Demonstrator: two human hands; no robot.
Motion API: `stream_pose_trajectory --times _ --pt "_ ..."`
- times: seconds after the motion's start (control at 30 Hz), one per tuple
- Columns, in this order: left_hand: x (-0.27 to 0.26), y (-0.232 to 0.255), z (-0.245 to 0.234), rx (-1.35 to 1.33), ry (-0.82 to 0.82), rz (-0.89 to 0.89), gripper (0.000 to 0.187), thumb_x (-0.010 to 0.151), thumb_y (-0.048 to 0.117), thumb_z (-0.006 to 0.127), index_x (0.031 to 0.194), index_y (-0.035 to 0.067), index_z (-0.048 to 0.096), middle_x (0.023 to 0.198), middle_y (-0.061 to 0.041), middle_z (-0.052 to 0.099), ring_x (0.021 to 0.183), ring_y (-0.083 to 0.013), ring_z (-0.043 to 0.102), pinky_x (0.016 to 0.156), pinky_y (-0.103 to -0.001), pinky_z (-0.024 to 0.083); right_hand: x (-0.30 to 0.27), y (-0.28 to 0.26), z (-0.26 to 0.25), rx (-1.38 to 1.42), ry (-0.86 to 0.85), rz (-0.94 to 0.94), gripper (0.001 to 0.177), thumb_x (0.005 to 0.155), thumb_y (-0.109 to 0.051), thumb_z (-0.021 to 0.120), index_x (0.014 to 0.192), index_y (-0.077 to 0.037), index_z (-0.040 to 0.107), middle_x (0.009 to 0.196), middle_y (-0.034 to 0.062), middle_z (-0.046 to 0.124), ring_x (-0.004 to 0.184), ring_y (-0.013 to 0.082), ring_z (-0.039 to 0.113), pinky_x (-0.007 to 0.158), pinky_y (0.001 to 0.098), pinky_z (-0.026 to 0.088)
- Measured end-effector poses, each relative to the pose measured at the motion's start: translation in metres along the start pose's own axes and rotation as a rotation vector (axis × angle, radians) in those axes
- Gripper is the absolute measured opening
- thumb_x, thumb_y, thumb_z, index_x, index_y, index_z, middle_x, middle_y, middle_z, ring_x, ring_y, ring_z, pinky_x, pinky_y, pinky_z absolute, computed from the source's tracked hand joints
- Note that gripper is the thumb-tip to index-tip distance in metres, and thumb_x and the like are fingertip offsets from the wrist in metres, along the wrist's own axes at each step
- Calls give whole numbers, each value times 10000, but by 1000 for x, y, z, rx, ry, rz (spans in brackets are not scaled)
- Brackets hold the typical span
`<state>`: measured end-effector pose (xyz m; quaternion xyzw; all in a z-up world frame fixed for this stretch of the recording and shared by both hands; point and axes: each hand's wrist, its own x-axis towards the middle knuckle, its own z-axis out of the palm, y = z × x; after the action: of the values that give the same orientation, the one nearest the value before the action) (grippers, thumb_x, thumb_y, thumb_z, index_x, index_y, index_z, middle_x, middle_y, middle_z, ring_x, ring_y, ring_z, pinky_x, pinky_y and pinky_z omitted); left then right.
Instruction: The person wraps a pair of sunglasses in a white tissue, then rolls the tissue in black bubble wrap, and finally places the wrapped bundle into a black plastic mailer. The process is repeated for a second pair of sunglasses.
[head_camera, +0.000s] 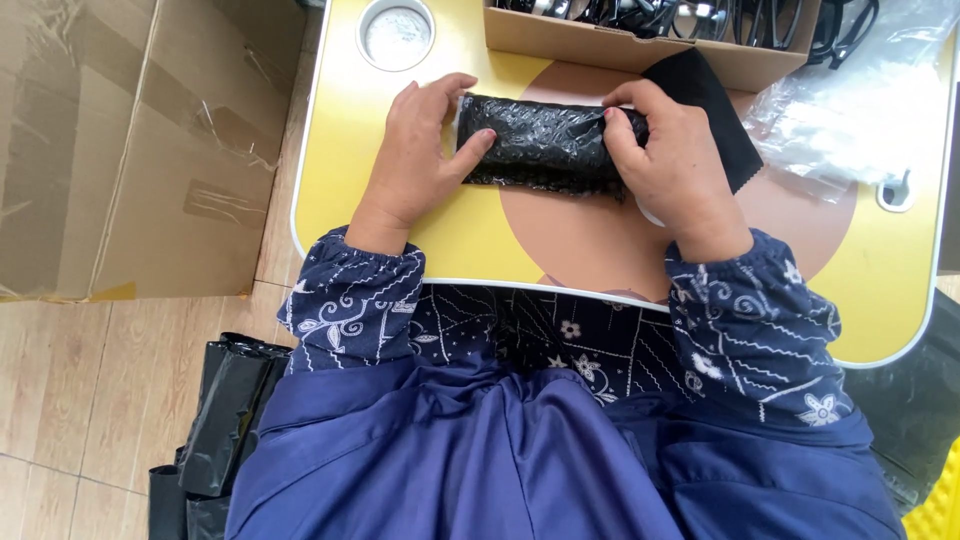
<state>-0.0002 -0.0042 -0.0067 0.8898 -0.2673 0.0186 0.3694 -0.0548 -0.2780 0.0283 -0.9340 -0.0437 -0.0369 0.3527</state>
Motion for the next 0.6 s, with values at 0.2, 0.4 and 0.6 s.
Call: stream_pose_trajectory --times 0.2,0.4,0.6 --pt "3 -8 4 94 114 369 123 1046 131 698 1145 73 655 1324 -127 601 1412 -424 430 1175 -615 336 0 28 20 -346 215 -255 181 1087 -178 633 1114 -52 760 1026 98 651 878 303 662 652 426 525" --pt "5 -2 8 123 28 354 173 1084 136 585 1182 25 674 1250 -117 679 1296 -347 577 1182 -522 329 5 22 13 -516 402 -467 185 1116 -214 717 1022 -68 780 1064 89 637 919 300 566 765 426 464" --pt "6 12 2 130 17 381 244 1090 174 542 1224 -13 622 1272 -201 634 1293 -427 538 1123 -572 420 9 34 19 -448 348 -537 235 1070 -232 770 907 -63 765 975 77 660 919 298 563 782 432 446"
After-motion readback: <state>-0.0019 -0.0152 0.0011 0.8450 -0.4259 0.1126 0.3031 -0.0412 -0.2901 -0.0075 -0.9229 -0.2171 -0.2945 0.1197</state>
